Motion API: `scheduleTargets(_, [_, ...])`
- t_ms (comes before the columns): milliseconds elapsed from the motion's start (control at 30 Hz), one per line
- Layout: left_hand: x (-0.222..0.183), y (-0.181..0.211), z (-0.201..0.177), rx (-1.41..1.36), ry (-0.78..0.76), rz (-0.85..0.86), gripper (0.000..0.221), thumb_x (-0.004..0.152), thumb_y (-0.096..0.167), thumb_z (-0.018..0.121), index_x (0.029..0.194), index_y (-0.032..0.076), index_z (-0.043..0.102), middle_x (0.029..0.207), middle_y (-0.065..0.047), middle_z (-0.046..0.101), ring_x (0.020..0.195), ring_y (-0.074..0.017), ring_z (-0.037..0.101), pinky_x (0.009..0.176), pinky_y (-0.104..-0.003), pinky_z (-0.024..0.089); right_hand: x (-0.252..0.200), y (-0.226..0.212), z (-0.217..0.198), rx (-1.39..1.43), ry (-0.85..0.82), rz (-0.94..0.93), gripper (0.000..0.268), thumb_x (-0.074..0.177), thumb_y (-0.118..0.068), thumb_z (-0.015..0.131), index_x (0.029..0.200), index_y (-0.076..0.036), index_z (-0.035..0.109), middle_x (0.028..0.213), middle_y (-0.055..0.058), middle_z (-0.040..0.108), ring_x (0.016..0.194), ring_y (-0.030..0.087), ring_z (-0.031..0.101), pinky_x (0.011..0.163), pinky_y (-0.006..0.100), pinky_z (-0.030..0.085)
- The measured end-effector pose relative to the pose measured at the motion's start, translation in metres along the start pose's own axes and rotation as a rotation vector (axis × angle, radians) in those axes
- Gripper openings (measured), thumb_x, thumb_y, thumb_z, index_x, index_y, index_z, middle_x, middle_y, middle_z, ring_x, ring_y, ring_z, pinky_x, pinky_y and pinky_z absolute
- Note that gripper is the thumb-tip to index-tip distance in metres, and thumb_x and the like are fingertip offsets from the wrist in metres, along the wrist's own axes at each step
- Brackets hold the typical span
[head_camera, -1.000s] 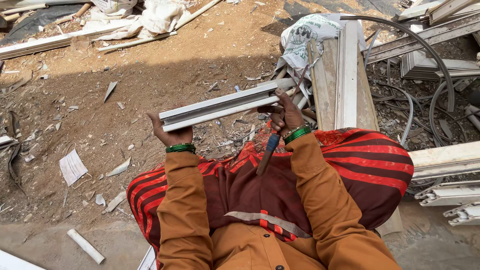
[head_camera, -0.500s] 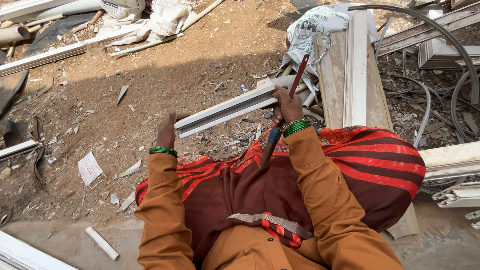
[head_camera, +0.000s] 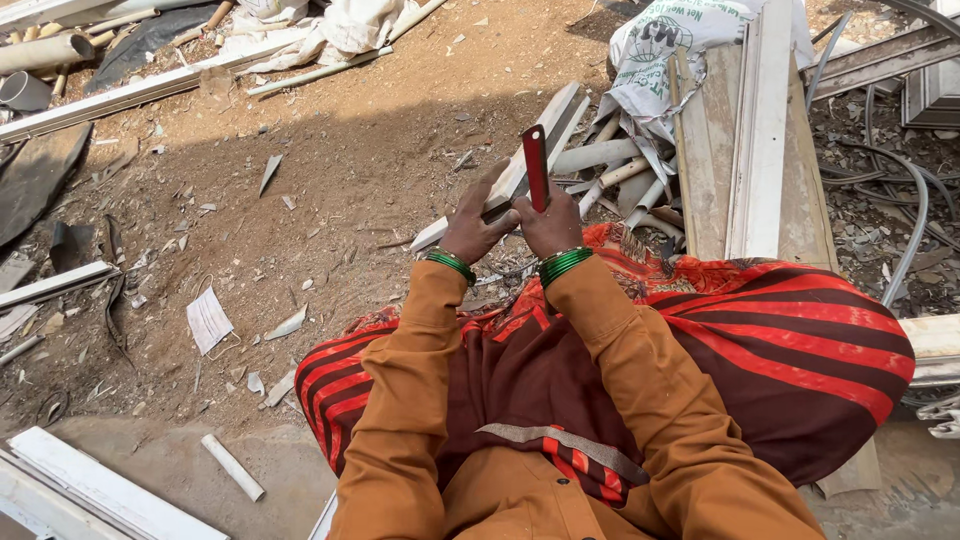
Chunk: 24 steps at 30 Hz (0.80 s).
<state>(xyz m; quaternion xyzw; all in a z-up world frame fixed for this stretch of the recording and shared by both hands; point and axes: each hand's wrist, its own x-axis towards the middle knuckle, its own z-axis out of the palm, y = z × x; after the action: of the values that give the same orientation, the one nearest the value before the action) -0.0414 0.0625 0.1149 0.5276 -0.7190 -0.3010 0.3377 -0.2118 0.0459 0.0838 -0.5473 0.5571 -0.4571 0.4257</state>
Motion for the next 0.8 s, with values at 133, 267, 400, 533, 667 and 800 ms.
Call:
scheduleTargets(133, [0.013, -0.058, 0.034, -0.691, 0.108, -0.079, 0.073, 0.096, 0.057, 0.067, 0.153, 0.016, 0.044, 0.143, -0.016, 0.056, 0.123, -0.0283, 0.064, 0.102, -0.039, 0.058, 0.002, 0.004, 0.003, 0.096, -0.098, -0.015, 0.051, 0.087, -0.037, 0.071, 0.129, -0.010, 0.065, 0.073, 0.008, 0.067, 0.066, 0.020, 0.064, 0.065, 0.037, 0.055])
scheduleTargets(267, [0.005, -0.130, 0.050, -1.074, 0.395, -0.161, 0.050, 0.105, 0.037, 0.064, 0.147, 0.016, 0.046, 0.132, -0.018, 0.058, 0.114, -0.0274, 0.065, 0.098, -0.042, 0.059, 0.003, 0.034, 0.031, 0.086, -0.290, -0.076, 0.068, 0.088, -0.065, 0.068, 0.120, -0.005, 0.066, 0.090, 0.011, 0.070, 0.080, 0.023, 0.069, 0.074, 0.040, 0.056])
scheduleTargets(400, [-0.019, -0.180, 0.063, -1.362, 0.669, -0.196, 0.041, 0.095, 0.021, 0.061, 0.134, 0.017, 0.048, 0.128, -0.014, 0.061, 0.117, -0.0294, 0.063, 0.103, -0.046, 0.055, 0.008, 0.075, 0.059, 0.145, -0.268, -0.252, 0.078, 0.106, -0.069, 0.053, 0.140, 0.001, 0.047, 0.120, 0.026, 0.062, 0.111, 0.038, 0.065, 0.092, 0.047, 0.052])
scheduleTargets(533, [-0.035, -0.227, 0.028, -1.628, 0.667, -0.376, 0.049, 0.088, 0.023, 0.061, 0.128, -0.005, 0.055, 0.125, -0.022, 0.066, 0.118, -0.0359, 0.063, 0.110, -0.049, 0.047, -0.002, 0.058, 0.047, -0.100, -0.341, 0.126, 0.064, 0.105, -0.062, 0.033, 0.144, -0.013, 0.042, 0.103, 0.023, 0.070, 0.097, 0.043, 0.071, 0.087, 0.052, 0.052])
scheduleTargets(667, [-0.064, -0.229, 0.007, -1.674, 0.522, -0.443, 0.052, 0.077, 0.017, 0.061, 0.123, -0.009, 0.059, 0.123, -0.021, 0.067, 0.117, -0.0355, 0.064, 0.113, -0.050, 0.045, -0.032, 0.006, 0.043, -0.447, -0.428, 0.099, 0.037, 0.108, -0.048, 0.040, 0.132, -0.025, 0.054, 0.096, 0.021, 0.073, 0.092, 0.045, 0.070, 0.077, 0.058, 0.052])
scheduleTargets(800, [-0.075, -0.224, 0.006, -1.732, 0.477, -0.342, 0.045, 0.082, 0.012, 0.062, 0.122, -0.008, 0.060, 0.118, -0.020, 0.067, 0.113, -0.0351, 0.063, 0.114, -0.050, 0.047, -0.070, -0.007, 0.045, -0.554, -0.466, 0.046, 0.030, 0.106, -0.042, 0.046, 0.132, -0.029, 0.055, 0.083, 0.021, 0.072, 0.082, 0.045, 0.069, 0.068, 0.058, 0.051])
